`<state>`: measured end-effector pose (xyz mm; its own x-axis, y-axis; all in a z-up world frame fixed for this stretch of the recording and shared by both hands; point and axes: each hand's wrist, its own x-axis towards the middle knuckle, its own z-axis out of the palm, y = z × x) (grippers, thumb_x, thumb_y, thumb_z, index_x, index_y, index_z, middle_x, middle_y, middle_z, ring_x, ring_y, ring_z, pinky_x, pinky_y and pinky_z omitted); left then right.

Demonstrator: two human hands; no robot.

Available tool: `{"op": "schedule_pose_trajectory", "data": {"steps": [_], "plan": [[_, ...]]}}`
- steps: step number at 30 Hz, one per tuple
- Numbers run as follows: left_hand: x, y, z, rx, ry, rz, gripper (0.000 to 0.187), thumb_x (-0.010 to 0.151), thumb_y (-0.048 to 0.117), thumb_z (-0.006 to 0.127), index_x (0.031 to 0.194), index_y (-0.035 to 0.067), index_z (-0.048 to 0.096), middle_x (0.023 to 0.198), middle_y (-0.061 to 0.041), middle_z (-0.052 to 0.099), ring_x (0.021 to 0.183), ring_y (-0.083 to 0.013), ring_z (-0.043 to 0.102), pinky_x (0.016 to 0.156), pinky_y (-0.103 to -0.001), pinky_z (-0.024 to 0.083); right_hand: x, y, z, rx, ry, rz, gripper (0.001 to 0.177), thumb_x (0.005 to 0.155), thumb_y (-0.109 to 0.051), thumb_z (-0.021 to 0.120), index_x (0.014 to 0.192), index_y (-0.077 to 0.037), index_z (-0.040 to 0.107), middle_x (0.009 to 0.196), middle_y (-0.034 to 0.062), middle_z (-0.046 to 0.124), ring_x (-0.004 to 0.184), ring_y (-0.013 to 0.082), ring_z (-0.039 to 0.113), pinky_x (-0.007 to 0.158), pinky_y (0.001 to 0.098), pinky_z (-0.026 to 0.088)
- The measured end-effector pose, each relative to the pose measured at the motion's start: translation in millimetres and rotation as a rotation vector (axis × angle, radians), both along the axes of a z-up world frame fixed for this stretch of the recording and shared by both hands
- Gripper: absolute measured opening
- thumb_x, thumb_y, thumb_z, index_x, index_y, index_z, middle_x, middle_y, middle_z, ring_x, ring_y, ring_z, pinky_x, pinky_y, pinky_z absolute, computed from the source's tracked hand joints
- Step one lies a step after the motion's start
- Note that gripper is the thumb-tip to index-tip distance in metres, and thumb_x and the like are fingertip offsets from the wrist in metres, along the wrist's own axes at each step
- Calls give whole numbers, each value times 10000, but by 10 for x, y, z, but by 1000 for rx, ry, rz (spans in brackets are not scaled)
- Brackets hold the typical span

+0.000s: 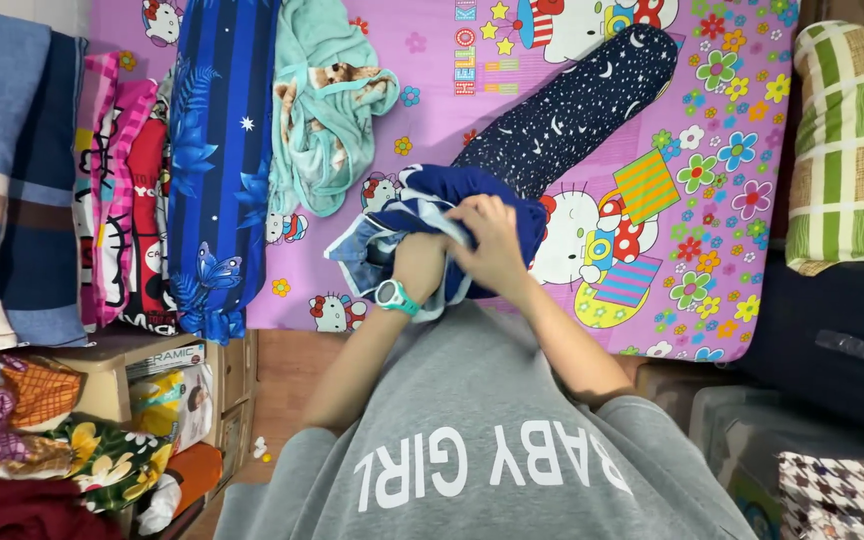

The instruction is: The person rolls a blue and white striped duvet cover around a long cylindrical pillow on a Hello Kitty bedsheet. They then place the rolled bundle aside and pick up a blue butterfly-patterned pillowcase and a striped pillow, handling them briefly.

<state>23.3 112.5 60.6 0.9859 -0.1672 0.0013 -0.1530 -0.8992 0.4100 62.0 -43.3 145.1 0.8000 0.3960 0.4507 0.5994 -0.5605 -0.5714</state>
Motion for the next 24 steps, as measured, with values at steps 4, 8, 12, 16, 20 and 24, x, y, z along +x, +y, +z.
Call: {"op": "schedule_pose_trajectory", "data": {"steps": [4, 8, 12, 16, 20, 24], "plan": [[-123, -54, 141, -116, -80, 61, 188, 952, 174, 642, 857, 21, 695, 739, -200, 681, 655, -377, 682, 599, -487, 542, 290, -143, -235, -50, 32, -131, 42, 919, -76, 684, 937, -106, 662, 953, 57, 653, 905, 294, 580, 850, 445, 388], [-129, -22, 258, -35, -222, 85, 47, 771, 65, 649, 782, 48, 692, 764, -159, 684, 685, -352, 676, 625, -468, 534, 248, -254, -463, -81, -19, 78, 121, 823, -29, 705, 913, -107, 687, 847, 65, 578, 854, 302, 563, 808, 426, 393], [-275, 96, 204, 63, -367, 67, 141, 621, 82, 652, 750, 33, 680, 859, -157, 681, 773, -359, 686, 684, -479, 539, 76, -232, -666, 147, 290, 153, 90, 853, -61, 687, 935, -94, 667, 947, 64, 609, 882, 270, 600, 832, 407, 443], [-403, 192, 89, -20, -165, -41, 128, 658, 70, 672, 768, 8, 694, 887, -176, 671, 776, -369, 677, 683, -458, 543, 510, -266, -947, 294, 577, -43, 244, 1016, -217, 598, 1202, -65, 647, 1116, 87, 617, 1017, 256, 613, 939, 380, 477], [-497, 161, 71, -140, -140, -201, 169, 685, 35, 663, 838, -30, 700, 916, -185, 669, 775, -360, 675, 678, -418, 555, 991, -367, -1112, -94, 620, 84, 284, 1025, -296, 642, 1179, -73, 725, 1156, 158, 660, 1103, 335, 575, 970, 417, 439], [-501, 155, 186, -120, -67, -224, 121, 696, 48, 678, 796, -14, 708, 890, -177, 673, 765, -346, 681, 664, -417, 556, 1049, -424, -909, -263, 730, 309, 291, 979, -290, 628, 1146, -55, 664, 1023, 164, 693, 960, 311, 666, 858, 389, 526]]}}
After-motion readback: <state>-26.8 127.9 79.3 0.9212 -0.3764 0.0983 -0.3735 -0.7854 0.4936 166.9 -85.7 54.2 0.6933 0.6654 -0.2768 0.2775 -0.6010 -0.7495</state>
